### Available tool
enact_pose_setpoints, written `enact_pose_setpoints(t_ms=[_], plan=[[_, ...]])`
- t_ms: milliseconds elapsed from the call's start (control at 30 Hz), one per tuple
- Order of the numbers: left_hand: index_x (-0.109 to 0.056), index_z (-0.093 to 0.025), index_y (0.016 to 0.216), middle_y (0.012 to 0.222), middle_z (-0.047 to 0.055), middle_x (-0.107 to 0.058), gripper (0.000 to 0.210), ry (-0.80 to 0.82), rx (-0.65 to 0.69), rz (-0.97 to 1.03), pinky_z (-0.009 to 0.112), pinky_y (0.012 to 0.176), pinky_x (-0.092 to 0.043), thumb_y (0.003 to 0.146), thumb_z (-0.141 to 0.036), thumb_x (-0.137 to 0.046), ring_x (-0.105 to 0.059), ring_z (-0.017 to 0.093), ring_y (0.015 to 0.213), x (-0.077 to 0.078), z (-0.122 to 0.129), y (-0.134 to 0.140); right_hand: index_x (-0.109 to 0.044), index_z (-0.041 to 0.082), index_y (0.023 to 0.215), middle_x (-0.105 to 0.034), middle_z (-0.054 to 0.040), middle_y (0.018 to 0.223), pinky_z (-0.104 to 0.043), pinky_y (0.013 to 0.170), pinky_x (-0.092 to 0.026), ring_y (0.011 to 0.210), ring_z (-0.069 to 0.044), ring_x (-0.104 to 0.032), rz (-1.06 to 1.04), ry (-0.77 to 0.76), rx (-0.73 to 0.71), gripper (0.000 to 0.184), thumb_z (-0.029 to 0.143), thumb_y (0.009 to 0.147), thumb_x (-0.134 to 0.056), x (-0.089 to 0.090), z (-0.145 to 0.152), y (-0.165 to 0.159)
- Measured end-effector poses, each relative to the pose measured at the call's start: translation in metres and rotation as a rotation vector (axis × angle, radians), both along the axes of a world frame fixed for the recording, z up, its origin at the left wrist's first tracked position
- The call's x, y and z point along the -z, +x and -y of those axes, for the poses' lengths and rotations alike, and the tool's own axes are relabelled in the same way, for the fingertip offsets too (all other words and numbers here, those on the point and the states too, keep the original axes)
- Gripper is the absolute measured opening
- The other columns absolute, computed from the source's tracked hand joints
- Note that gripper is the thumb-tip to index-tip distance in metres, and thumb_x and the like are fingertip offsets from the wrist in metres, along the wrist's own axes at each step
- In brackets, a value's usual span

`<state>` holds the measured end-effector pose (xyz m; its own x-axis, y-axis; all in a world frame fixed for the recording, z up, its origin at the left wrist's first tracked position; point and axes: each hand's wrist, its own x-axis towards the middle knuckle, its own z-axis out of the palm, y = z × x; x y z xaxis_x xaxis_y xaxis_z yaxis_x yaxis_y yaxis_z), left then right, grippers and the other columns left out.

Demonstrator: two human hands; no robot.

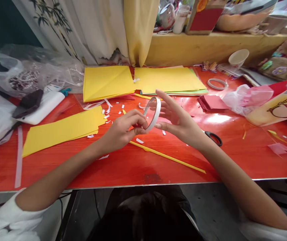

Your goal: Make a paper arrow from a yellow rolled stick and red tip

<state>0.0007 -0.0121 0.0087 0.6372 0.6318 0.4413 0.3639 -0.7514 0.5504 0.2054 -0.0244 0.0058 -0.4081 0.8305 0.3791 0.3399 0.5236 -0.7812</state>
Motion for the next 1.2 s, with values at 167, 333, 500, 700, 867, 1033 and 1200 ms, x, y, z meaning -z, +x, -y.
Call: enact_pose_setpoints(t_ms=[167, 333, 500, 700, 867, 1033, 1200], plan=[[-0.055, -0.017, 0.083, 0.089, 0.002, -0.056, 0.005, 0.08, 0.046, -0.015, 0.023, 0.075, -0.047, 0.086, -0.016, -0.05, -0.055, 0.009, 0.082, -0.001, 0.005, 0.002, -0.021, 0.03, 0.141, -0.062, -0.0049, 0.107, -0.034, 0.074, -0.053, 0.09, -0.017, -0.062, 0.01, 0.096, 0.068, 0.061, 0.028, 0.087, -0.05, -0.005, 0.018, -0.006], [-0.058, -0.02, 0.094, 0.096, 0.003, -0.058, 0.012, 0.158, -0.166, 0.103, 0.025, 0.074, -0.05, 0.086, -0.027, -0.052, -0.057, 0.01, 0.085, -0.011, 0.003, 0.003, -0.012, 0.029, 0.142, -0.064, -0.0002, 0.084, -0.034, 0.073, -0.053, 0.074, -0.015, -0.063, 0.014, 0.106, 0.146, 0.06, 0.027, 0.091, -0.043, -0.004, 0.023, -0.01], [-0.055, -0.021, 0.106, 0.103, 0.003, -0.059, 0.021, 0.273, -0.227, 0.151, 0.026, 0.077, -0.05, 0.086, -0.027, -0.052, -0.058, 0.01, 0.084, -0.018, 0.014, 0.016, -0.002, 0.031, 0.143, -0.063, 0.0005, 0.093, -0.034, 0.078, -0.053, 0.074, -0.013, -0.061, 0.063, 0.175, 0.127, 0.073, 0.025, 0.088, -0.048, -0.006, 0.026, -0.01], [-0.056, -0.021, 0.089, 0.088, 0.002, -0.063, 0.013, 0.292, -0.298, 0.092, 0.03, 0.077, -0.048, 0.09, -0.026, -0.044, -0.058, 0.013, 0.084, -0.02, 0.028, 0.033, -0.004, 0.035, 0.143, -0.06, 0.0002, 0.102, -0.032, 0.081, -0.051, 0.079, -0.013, -0.062, 0.212, 0.329, 0.189, 0.074, 0.02, 0.086, -0.049, -0.012, 0.036, -0.009], [-0.05, -0.021, 0.081, 0.079, 0.0, -0.059, 0.009, 0.272, -0.293, 0.132, 0.028, 0.069, -0.047, 0.089, -0.02, -0.045, -0.055, 0.011, 0.075, -0.025, 0.036, 0.043, -0.013, 0.031, 0.143, -0.061, 0.0006, 0.082, -0.03, 0.068, -0.052, 0.074, -0.015, -0.063, 0.274, 0.362, 0.342, 0.065, 0.021, 0.087, -0.046, -0.013, 0.051, -0.002], [-0.051, -0.023, 0.082, 0.08, 0.001, -0.06, 0.013, 0.253, -0.257, 0.145, 0.031, 0.07, -0.048, 0.091, -0.025, -0.042, -0.055, 0.014, 0.078, -0.038, 0.056, 0.055, -0.052, 0.029, 0.117, -0.061, 0.0005, 0.079, -0.024, 0.058, -0.047, 0.065, -0.012, -0.058, 0.259, 0.455, 0.443, 0.034, 0.018, 0.085, -0.052, -0.026, 0.078, 0.01], [-0.055, -0.025, 0.1, 0.09, 0.002, -0.062, 0.017, 0.178, -0.193, 0.137, 0.032, 0.078, -0.049, 0.091, -0.03, -0.041, -0.057, 0.014, 0.084, -0.045, 0.064, 0.065, -0.062, 0.025, 0.092, -0.062, 0.0012, 0.078, -0.024, 0.06, -0.045, 0.068, -0.011, -0.057, 0.265, 0.38, 0.557, 0.016, 0.016, 0.081, -0.058, -0.042, 0.106, 0.033]])
